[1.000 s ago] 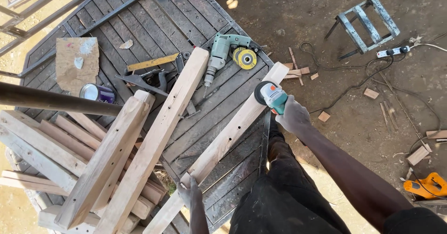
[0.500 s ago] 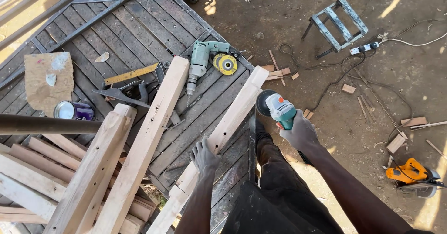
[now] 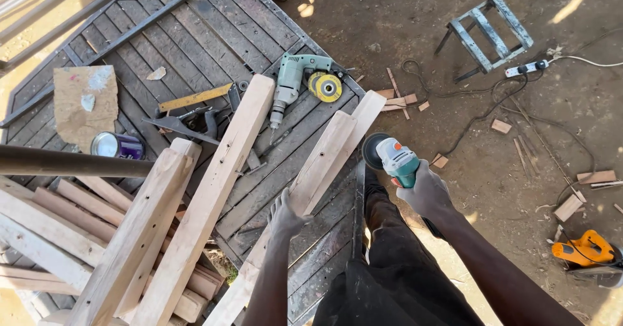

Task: Sanding wooden pieces using an angle grinder with a sanding disc attachment.

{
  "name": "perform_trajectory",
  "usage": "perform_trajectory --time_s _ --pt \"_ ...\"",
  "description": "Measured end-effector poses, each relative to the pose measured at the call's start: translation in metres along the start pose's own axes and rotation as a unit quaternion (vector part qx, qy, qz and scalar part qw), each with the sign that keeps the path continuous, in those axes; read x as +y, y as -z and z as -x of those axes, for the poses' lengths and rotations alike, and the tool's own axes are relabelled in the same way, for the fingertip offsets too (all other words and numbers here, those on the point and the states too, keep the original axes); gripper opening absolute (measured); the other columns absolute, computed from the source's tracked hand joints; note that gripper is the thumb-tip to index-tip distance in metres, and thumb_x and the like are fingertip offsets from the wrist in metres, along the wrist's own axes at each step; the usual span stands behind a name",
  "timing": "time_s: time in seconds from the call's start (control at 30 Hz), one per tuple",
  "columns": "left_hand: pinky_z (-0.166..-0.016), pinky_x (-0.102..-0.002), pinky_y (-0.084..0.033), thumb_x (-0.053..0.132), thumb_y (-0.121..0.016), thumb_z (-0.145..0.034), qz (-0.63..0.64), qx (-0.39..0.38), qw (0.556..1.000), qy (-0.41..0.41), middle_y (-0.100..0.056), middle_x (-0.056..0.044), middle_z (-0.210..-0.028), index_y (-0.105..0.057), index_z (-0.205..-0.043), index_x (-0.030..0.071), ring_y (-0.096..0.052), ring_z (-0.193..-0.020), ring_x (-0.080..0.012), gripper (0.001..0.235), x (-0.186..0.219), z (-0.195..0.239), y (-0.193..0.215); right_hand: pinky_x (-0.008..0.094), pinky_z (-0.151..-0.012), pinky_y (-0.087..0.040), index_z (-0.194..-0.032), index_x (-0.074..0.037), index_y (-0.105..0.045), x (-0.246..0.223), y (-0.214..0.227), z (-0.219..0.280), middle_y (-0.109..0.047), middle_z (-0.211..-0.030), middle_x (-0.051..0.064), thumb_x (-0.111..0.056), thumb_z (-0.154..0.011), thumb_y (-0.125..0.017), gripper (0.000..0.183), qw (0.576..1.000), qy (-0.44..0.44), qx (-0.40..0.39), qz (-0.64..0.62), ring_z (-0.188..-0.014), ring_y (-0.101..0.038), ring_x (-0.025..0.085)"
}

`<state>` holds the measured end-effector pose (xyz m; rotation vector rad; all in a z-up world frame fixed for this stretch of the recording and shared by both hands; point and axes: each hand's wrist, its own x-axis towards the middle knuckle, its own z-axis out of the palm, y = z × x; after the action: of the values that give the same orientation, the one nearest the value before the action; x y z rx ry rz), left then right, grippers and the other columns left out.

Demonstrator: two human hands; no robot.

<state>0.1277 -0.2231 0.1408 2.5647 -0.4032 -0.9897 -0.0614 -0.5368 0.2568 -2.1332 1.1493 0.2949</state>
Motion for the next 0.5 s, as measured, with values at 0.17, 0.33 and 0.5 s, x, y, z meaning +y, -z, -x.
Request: perform_trajectory --time_s 0.17,0.33,0.5 --pt "-0.113 -0.052 -0.038 0.031 -0.079 -0.068 -0.091 0.077 0.993 0.017 -0.048 -0.006 -0.141 -0.031 -0.149 0.024 -0.046 -0.136 -0.0297 0.094 -0.015 -0.006 -0.046 0.060 -0.097 -0.050 -0.129 -0.004 -0.045 -0.014 -0.016 -0.002 -0.068 -0.114 0.025 -0.024 -0.074 -0.070 0.063 0.999 0.030 -0.028 0.032 -0.114 -0.066 0.048" --pt "-0.114 -0.053 -0.036 0.026 -0.077 -0.063 -0.039 0.121 0.992 -0.026 -0.051 -0.004 -0.139 -0.039 -0.150 0.023 -0.047 -0.132 -0.0273 0.095 -0.027 0.001 -0.052 0.058 -0.097 -0.051 -0.127 -0.007 -0.044 -0.017 -0.036 -0.018 -0.068 -0.116 0.023 -0.027 -0.073 -0.070 0.063 0.995 0.051 -0.052 0.061 -0.112 -0.067 0.046" --pt "-0.114 -0.046 -0.038 0.034 -0.080 -0.064 -0.063 0.119 0.991 -0.026 -0.053 -0.003 -0.140 -0.041 -0.148 0.024 -0.048 -0.134 -0.0247 0.093 -0.047 -0.003 -0.072 0.058 -0.091 -0.055 -0.126 -0.008 -0.044 -0.036 -0.047 -0.027 -0.067 -0.115 0.021 -0.024 -0.075 -0.069 0.059 0.990 0.059 -0.059 0.113 -0.105 -0.070 0.048"
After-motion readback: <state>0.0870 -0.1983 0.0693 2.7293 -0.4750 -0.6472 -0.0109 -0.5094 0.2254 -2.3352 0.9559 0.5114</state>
